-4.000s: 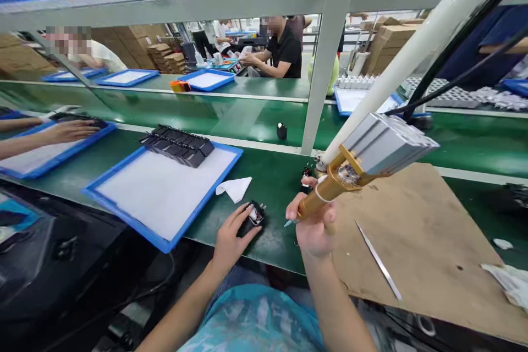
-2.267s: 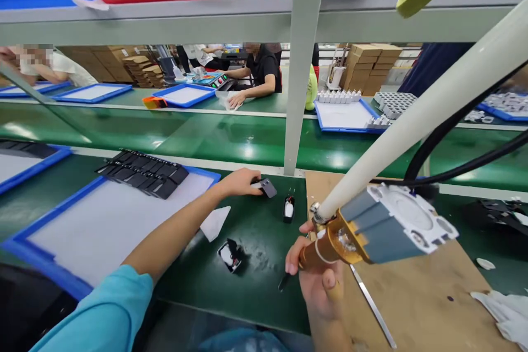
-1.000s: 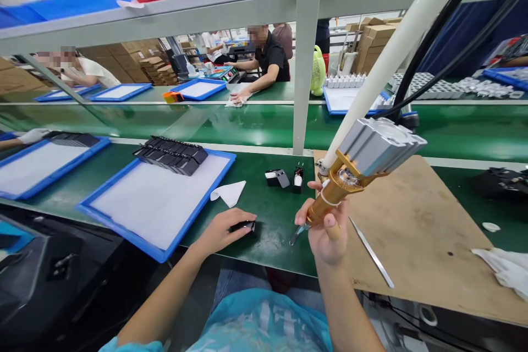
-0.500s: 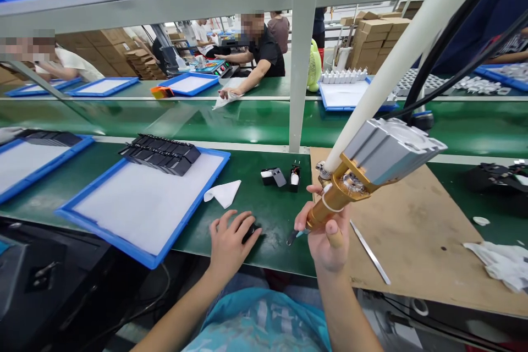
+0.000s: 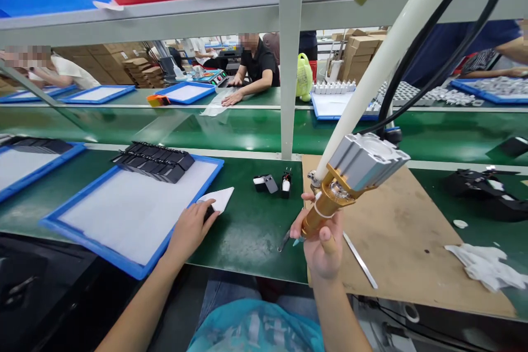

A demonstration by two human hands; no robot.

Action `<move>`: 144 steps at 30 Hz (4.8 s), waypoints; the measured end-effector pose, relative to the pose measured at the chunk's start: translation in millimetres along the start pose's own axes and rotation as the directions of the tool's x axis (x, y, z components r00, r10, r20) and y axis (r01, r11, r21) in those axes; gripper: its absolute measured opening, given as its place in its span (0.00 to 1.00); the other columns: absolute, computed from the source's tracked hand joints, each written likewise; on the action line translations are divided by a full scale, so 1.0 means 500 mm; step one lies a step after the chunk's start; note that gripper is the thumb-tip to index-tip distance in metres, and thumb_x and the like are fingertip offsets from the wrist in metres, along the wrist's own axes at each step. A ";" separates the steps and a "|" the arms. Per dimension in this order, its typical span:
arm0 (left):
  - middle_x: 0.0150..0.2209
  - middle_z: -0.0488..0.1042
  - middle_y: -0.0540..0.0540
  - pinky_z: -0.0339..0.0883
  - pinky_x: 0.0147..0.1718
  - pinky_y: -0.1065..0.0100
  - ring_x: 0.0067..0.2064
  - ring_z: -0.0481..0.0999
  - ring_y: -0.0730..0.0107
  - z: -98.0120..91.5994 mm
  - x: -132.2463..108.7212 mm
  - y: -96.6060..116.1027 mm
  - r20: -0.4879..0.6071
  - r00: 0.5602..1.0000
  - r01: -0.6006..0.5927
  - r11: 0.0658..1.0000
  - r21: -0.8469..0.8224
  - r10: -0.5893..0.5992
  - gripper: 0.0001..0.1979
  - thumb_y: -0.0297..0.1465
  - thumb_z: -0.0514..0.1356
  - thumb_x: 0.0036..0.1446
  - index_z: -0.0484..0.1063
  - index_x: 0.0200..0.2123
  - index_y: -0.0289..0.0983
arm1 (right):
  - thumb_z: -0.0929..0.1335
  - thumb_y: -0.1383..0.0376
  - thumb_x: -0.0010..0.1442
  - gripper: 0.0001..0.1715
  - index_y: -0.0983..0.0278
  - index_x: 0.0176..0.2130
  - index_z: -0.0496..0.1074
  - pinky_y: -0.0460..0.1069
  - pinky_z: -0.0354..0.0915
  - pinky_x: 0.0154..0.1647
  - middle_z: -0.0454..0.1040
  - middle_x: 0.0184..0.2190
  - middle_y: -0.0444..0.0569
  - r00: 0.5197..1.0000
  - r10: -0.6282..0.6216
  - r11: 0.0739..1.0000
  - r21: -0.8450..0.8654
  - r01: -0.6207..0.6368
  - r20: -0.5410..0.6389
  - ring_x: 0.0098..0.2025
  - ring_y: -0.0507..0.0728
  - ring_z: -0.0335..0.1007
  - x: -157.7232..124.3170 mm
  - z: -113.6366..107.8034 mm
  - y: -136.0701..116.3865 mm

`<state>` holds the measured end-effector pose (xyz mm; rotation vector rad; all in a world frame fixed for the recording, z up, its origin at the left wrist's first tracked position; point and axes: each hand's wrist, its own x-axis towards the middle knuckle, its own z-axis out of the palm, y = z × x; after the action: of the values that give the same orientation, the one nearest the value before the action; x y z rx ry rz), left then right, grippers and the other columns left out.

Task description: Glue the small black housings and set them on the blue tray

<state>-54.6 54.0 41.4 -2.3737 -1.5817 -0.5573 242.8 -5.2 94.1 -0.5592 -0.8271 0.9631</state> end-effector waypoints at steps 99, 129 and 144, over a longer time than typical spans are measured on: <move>0.34 0.78 0.51 0.68 0.31 0.69 0.34 0.79 0.63 -0.034 -0.038 0.202 0.300 0.932 0.348 0.726 -0.593 -0.203 0.13 0.35 0.62 0.52 0.66 0.41 0.43 | 0.67 0.49 0.57 0.25 0.52 0.51 0.62 0.49 0.62 0.17 0.72 0.39 0.47 0.992 0.071 0.993 0.088 -0.080 0.106 0.18 0.50 0.62 -0.005 0.178 0.065; 0.60 0.68 0.42 0.62 0.58 0.55 0.61 0.67 0.54 -0.019 0.007 0.118 0.563 0.824 0.494 0.404 -0.770 0.066 0.34 0.43 0.64 0.56 0.58 0.63 0.44 | 0.63 0.46 0.57 0.24 0.57 0.46 0.70 0.49 0.57 0.15 0.70 0.48 0.50 0.997 0.032 0.996 0.081 -0.038 0.065 0.19 0.49 0.62 0.008 0.124 0.047; 0.40 0.78 0.46 0.70 0.44 0.65 0.42 0.77 0.66 0.003 0.015 0.134 0.269 0.959 0.196 0.478 -0.856 0.088 0.13 0.23 0.54 0.56 0.64 0.45 0.39 | 0.64 0.50 0.58 0.19 0.57 0.44 0.69 0.49 0.60 0.16 0.67 0.51 0.49 0.999 0.017 0.993 0.117 -0.021 0.037 0.20 0.48 0.66 0.012 0.089 0.038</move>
<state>10.1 34.9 44.5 -3.2603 -1.7370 -1.4120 198.9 11.8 107.9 -0.4499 -0.7931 1.0349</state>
